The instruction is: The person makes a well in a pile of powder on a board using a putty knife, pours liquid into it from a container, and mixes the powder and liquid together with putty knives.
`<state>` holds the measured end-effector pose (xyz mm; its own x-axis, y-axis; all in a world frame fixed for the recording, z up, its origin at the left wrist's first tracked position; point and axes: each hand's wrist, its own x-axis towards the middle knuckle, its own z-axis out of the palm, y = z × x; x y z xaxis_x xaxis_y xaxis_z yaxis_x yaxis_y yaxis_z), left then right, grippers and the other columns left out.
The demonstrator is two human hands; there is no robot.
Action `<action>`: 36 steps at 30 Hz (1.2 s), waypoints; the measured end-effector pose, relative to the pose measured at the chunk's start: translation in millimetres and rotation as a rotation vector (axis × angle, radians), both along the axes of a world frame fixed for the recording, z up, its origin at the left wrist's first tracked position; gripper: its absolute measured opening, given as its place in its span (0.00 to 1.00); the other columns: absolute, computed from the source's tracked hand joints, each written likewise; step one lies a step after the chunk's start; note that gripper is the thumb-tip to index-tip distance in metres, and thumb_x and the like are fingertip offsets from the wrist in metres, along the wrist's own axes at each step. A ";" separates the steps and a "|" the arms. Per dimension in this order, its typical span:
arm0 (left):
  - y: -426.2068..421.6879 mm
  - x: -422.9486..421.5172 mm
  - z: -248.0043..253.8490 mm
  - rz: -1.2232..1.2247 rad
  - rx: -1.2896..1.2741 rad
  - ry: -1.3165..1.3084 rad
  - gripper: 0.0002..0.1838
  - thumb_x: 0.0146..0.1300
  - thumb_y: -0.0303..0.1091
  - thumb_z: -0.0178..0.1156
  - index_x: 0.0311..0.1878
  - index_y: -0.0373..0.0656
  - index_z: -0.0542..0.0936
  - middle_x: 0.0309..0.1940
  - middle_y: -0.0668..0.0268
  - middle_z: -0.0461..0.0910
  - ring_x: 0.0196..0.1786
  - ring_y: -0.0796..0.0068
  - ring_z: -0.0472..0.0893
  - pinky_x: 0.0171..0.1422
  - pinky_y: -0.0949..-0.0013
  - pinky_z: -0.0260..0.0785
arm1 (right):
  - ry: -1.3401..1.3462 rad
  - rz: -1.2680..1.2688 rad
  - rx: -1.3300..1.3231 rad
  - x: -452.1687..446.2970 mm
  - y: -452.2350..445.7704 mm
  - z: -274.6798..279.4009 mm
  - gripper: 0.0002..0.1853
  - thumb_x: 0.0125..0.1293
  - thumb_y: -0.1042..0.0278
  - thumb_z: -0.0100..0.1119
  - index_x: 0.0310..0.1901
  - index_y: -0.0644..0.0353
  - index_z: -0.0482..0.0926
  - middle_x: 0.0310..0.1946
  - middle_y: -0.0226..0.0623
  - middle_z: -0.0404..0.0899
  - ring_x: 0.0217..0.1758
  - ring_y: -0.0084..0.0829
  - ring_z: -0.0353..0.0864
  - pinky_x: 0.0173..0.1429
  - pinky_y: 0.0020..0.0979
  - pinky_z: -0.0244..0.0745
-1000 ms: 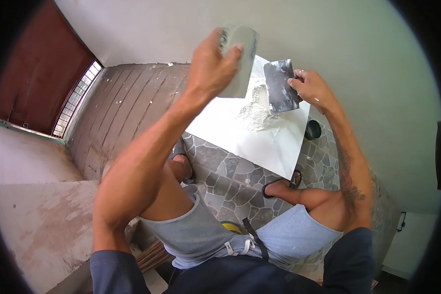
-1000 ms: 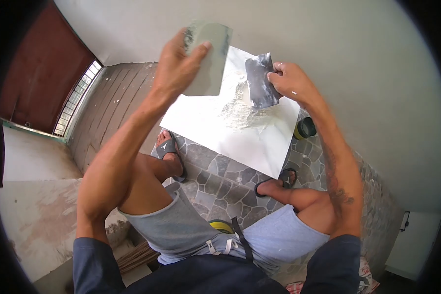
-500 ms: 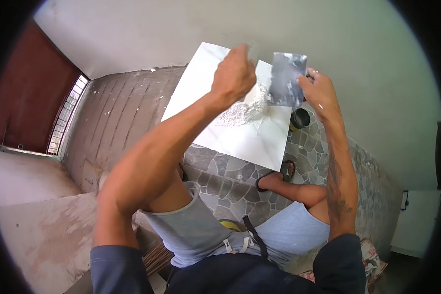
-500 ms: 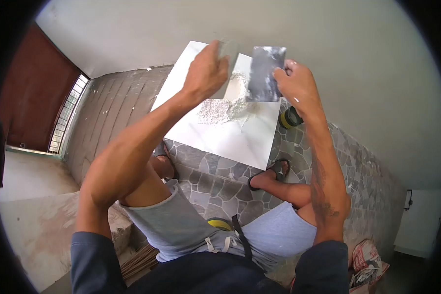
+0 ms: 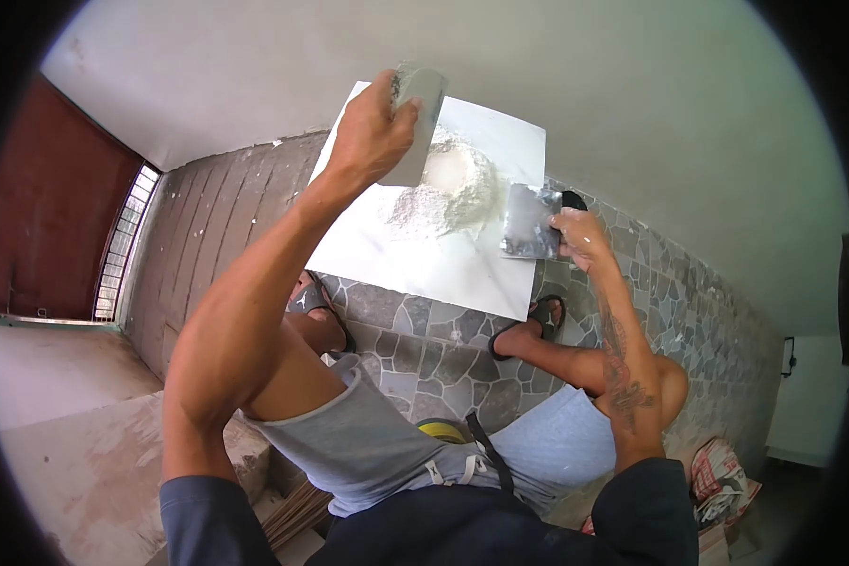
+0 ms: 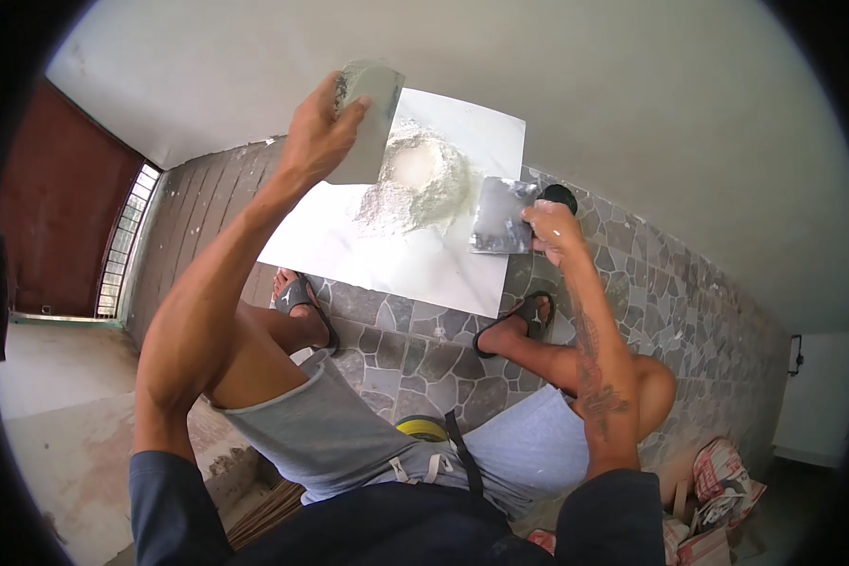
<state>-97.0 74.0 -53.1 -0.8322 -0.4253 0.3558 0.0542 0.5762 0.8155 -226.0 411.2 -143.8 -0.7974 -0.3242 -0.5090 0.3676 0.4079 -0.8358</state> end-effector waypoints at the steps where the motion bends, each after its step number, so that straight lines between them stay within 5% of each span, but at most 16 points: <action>1: -1.1 -0.6 -2.1 0.009 -0.012 0.004 0.23 0.68 0.38 0.56 0.58 0.28 0.72 0.44 0.39 0.82 0.46 0.43 0.83 0.53 0.53 0.74 | -0.004 -0.005 -0.024 4.4 -3.9 -5.2 0.09 0.67 0.72 0.58 0.45 0.68 0.76 0.42 0.35 0.76 0.44 0.32 0.82 0.47 0.43 0.84; 9: -2.3 0.3 4.2 -0.043 -0.008 -0.011 0.22 0.68 0.38 0.56 0.57 0.28 0.72 0.43 0.39 0.82 0.44 0.46 0.84 0.52 0.53 0.74 | -0.002 -0.023 -0.196 13.6 -30.8 -4.7 0.36 0.68 0.70 0.61 0.70 0.84 0.58 0.55 0.50 0.78 0.55 0.36 0.81 0.52 0.40 0.81; 15: -6.6 3.7 6.7 -0.015 0.036 0.011 0.19 0.68 0.37 0.56 0.53 0.29 0.74 0.39 0.40 0.82 0.41 0.47 0.83 0.49 0.53 0.73 | 0.409 0.158 0.191 -11.0 -54.0 6.6 0.35 0.65 0.64 0.60 0.67 0.84 0.64 0.61 0.64 0.76 0.59 0.47 0.82 0.62 0.35 0.75; 21: -15.0 8.6 11.6 -0.024 -0.011 -0.011 0.25 0.71 0.39 0.57 0.62 0.27 0.71 0.44 0.43 0.83 0.44 0.54 0.85 0.50 0.58 0.77 | 0.790 0.430 0.526 -3.4 -89.2 55.2 0.32 0.64 0.59 0.56 0.64 0.76 0.73 0.52 0.67 0.80 0.58 0.52 0.82 0.64 0.36 0.73; 23: -16.2 8.9 8.4 -0.001 0.017 0.049 0.22 0.68 0.38 0.56 0.56 0.28 0.73 0.40 0.41 0.82 0.41 0.48 0.84 0.49 0.54 0.74 | 0.807 0.472 0.503 -1.0 -96.5 65.3 0.32 0.63 0.59 0.56 0.63 0.75 0.73 0.53 0.66 0.80 0.59 0.52 0.82 0.64 0.37 0.73; 30: -27.7 18.7 10.6 0.017 0.051 0.053 0.24 0.68 0.38 0.57 0.59 0.27 0.73 0.40 0.41 0.83 0.40 0.51 0.84 0.48 0.55 0.75 | 0.816 0.428 0.585 -21.5 -101.8 62.9 0.31 0.65 0.60 0.56 0.63 0.78 0.72 0.56 0.64 0.79 0.61 0.53 0.81 0.66 0.38 0.71; 36: -34.9 24.2 9.6 0.026 0.045 0.093 0.24 0.68 0.38 0.57 0.60 0.27 0.72 0.40 0.40 0.83 0.41 0.50 0.84 0.49 0.56 0.74 | 0.526 0.489 0.551 -45.5 -101.8 51.6 0.31 0.64 0.64 0.58 0.64 0.79 0.70 0.58 0.62 0.79 0.62 0.45 0.81 0.66 0.34 0.71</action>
